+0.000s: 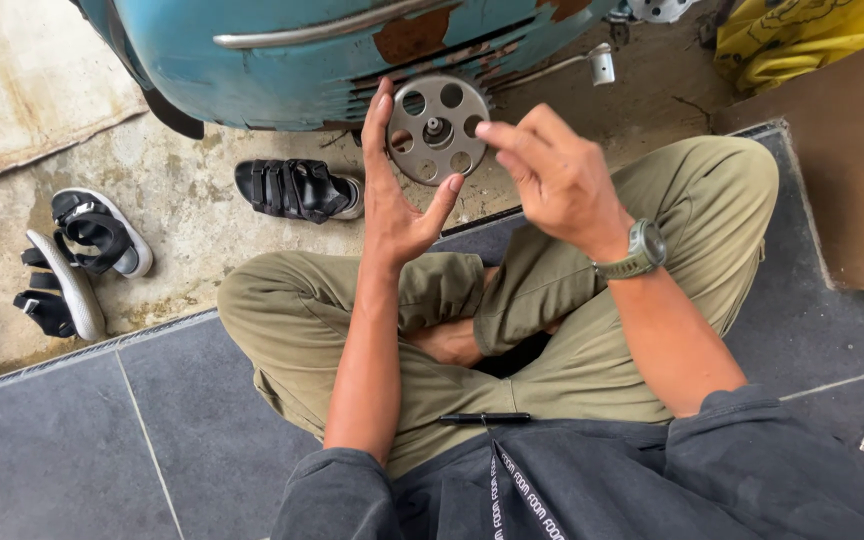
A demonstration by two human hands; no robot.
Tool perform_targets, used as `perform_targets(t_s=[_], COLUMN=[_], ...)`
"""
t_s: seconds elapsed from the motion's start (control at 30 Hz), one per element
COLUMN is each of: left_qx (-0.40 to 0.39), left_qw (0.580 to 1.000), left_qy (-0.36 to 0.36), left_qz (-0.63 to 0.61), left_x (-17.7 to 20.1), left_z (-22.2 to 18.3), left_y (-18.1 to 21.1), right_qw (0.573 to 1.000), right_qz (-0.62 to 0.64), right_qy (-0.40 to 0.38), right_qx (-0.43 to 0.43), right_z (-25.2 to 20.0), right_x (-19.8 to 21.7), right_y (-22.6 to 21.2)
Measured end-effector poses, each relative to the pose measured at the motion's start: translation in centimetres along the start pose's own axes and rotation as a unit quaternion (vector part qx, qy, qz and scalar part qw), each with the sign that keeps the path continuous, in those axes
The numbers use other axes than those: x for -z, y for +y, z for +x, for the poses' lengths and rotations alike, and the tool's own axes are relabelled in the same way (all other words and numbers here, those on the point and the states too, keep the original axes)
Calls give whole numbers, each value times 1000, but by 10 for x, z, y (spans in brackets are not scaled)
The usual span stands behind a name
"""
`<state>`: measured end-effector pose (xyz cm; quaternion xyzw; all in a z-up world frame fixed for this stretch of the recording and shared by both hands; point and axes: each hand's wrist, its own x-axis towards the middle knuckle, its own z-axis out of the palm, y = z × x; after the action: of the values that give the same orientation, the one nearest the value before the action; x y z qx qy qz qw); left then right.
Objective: The person sits on the floor beside a scooter and works on the wheel hub, holding the perforated drum plate in place with one hand while fitting and turning a small part at its center with the other. They occasionally pick up a red-handled tool and use it on the hub before resuming fitting the part by hand.
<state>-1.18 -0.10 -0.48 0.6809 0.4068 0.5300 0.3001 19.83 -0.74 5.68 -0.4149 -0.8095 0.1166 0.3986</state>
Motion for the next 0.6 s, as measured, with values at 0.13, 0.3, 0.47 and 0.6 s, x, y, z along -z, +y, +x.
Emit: perform_targets(t_s=[0.13, 0.3, 0.47, 0.6], left_qx=[2, 1, -1, -3], left_qw=[1000, 1000, 1000, 996], left_qy=[5, 2, 1, 25], left_qz=[5, 27, 28, 82], left_x=[0, 1, -4, -9], left_z=[1, 0, -1, 0], left_y=[-1, 2, -4, -14], right_qw=[999, 994, 995, 992], right_qz=[-31, -95, -88, -114], right_qy=[-4, 24, 11, 19], right_qx=[34, 50, 54, 57], right_z=[6, 7, 9, 10], right_x=[4, 6, 9, 4], right_y=[-14, -7, -18, -13])
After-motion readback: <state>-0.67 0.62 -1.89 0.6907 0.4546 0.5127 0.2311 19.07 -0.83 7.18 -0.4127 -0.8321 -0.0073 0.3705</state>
